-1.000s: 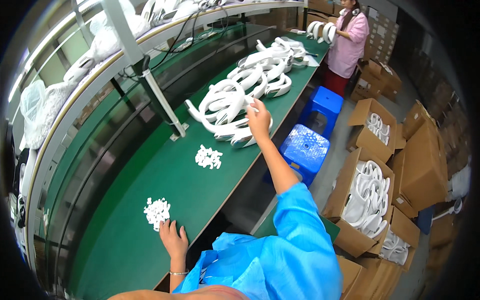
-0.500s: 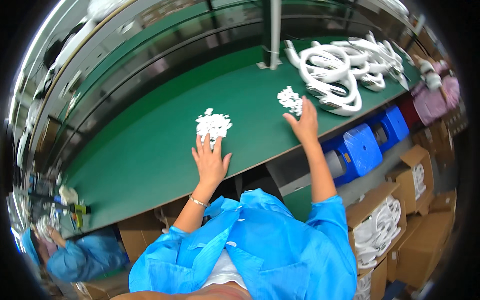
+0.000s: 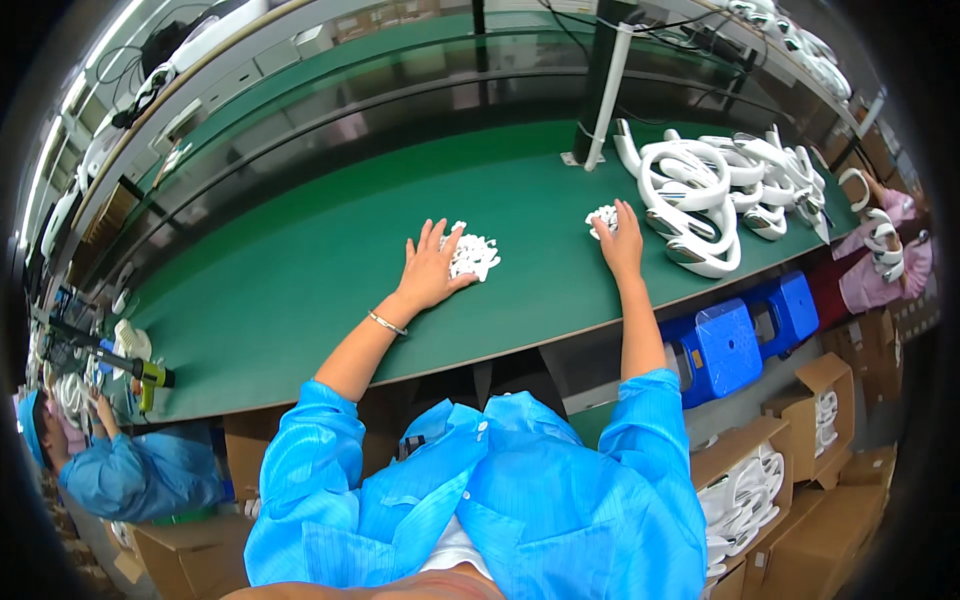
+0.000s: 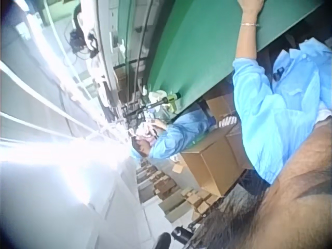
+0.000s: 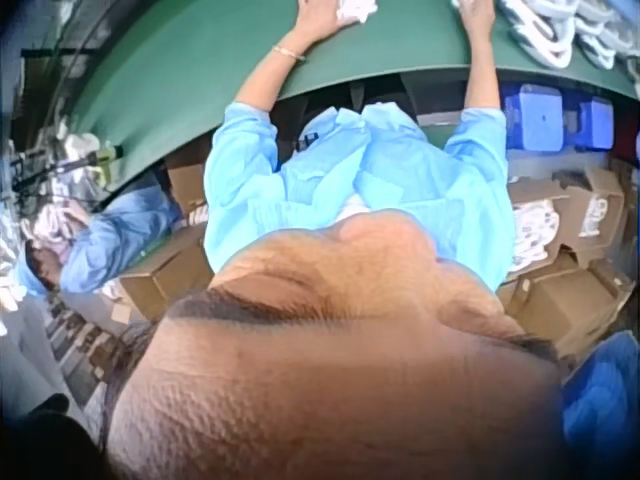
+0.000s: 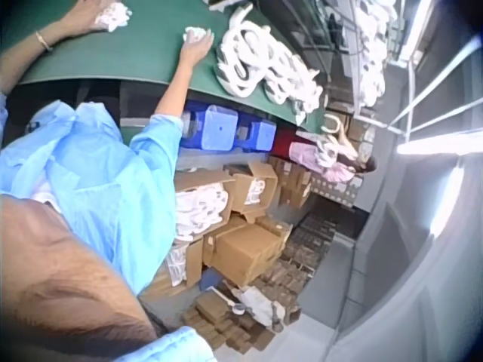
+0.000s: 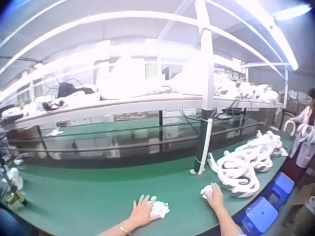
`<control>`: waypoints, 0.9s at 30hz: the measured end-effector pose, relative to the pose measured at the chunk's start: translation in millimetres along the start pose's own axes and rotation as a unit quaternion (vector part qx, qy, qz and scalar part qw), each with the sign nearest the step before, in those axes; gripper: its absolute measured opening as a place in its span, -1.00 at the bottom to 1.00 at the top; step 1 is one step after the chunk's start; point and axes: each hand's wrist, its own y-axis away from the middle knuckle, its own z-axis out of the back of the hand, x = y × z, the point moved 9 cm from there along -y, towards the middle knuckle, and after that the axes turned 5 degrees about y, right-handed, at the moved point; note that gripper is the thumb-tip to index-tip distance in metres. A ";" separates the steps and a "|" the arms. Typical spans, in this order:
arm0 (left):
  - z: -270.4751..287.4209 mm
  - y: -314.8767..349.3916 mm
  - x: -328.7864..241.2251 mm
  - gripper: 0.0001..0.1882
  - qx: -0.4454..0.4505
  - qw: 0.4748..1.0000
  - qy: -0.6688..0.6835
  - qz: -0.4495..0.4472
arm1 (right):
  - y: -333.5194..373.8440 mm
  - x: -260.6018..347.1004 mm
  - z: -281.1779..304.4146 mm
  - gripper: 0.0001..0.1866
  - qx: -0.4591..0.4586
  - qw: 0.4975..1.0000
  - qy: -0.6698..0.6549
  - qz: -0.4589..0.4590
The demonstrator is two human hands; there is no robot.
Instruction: Assembling small plastic components into white and silver neck massagers on a factory assembly line.
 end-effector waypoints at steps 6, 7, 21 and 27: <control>-2.1 -29.0 1.0 -0.08 -0.023 0.996 0.082 -0.017 | 5.7 -30.8 -5.3 -0.31 0.018 0.999 0.024 -0.039; -2.8 -33.4 3.8 -0.08 -0.024 0.996 0.090 -0.010 | 2.2 -21.6 -11.5 -0.27 0.034 0.998 0.051 -0.028; 7.9 -30.4 96.1 -0.54 -0.162 0.892 0.415 0.073 | -283.1 42.4 211.0 -0.83 -0.232 0.942 -0.228 0.087; 2.0 -4.0 118.1 -0.62 -0.208 0.768 0.583 0.166 | -580.9 40.7 195.3 -0.63 0.074 0.846 -0.524 0.072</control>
